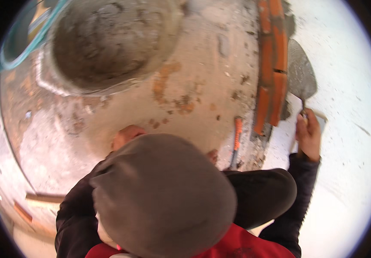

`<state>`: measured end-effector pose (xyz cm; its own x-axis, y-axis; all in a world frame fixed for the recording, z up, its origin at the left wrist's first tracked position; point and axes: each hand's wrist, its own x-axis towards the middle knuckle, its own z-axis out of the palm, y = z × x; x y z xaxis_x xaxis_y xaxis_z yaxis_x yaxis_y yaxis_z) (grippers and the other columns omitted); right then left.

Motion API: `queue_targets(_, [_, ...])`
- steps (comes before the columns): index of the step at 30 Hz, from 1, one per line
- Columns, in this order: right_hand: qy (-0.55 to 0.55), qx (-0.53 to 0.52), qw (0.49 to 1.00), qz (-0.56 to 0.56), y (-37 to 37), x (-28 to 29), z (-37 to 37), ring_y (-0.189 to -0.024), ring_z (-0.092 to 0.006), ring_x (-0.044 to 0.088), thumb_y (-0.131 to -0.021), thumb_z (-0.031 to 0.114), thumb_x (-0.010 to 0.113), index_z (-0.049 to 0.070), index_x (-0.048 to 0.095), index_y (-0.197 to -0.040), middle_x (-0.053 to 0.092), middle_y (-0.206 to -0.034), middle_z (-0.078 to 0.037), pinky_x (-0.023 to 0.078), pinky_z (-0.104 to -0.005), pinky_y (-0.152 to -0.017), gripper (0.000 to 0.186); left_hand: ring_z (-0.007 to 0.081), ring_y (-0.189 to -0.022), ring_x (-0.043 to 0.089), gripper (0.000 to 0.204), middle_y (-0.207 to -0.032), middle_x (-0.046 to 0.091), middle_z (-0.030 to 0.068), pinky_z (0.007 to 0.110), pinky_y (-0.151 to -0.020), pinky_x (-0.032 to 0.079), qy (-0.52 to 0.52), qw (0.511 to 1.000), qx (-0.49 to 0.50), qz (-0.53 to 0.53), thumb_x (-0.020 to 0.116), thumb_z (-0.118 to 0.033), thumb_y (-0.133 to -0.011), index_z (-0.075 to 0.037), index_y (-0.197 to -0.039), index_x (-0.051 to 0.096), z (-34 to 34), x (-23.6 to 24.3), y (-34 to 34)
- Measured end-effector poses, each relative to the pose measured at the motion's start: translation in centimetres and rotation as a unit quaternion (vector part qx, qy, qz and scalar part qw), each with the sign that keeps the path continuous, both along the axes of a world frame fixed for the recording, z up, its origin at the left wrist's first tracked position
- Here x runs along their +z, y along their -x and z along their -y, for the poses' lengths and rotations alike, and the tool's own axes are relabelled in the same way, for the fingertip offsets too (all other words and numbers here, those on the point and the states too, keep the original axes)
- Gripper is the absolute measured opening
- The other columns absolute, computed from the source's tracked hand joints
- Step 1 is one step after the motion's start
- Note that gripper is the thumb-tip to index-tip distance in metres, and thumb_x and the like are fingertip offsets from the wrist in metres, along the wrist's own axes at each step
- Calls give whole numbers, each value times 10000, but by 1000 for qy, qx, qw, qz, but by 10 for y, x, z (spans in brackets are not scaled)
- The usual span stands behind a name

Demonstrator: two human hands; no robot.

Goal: The person applies mortar to the base of a brick wall using a trowel and then smooths the mixture by hand and with the tool.

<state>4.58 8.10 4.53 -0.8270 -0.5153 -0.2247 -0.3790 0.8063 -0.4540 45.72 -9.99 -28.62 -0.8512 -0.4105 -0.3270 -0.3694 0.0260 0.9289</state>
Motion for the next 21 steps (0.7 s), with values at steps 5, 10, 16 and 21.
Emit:
queue_targets(5, [-102,381,906,-155,-56,32,108,-732,-297,609,-900,139,653,8,593,-1091,626,-832,-128,465,-357,-675,239,172,-706,625,184,-852,654,73,298,-627,513,-104,993,56,13,683,-133,-806,-42,-965,691,-7,-5,-7])
queue_targets(10, [-126,542,757,-341,-122,14,233,-800,-321,625,-876,115,614,40,621,-1022,633,-853,-121,482,-417,-693,164,222,-706,636,272,-821,639,87,332,-647,521,37,995,69,-59,779,-131,-727,-36,-952,658,5,37,-2])
queue_targets(16, [-96,655,603,-445,-162,-10,301,-778,-289,619,-779,78,585,73,626,-857,608,-777,-91,492,-415,-711,88,238,-713,637,289,-817,633,90,349,-660,524,30,998,52,-34,792,-181,-744,-47,-953,645,10,55,3])
queue_targets(21, [-68,679,621,-386,-193,-12,308,-815,-285,618,-752,77,587,88,630,-809,606,-790,-77,485,-420,-729,72,238,-706,637,285,-813,631,85,350,-658,520,28,996,55,-68,789,-200,-754,-57,-953,644,11,50,0])
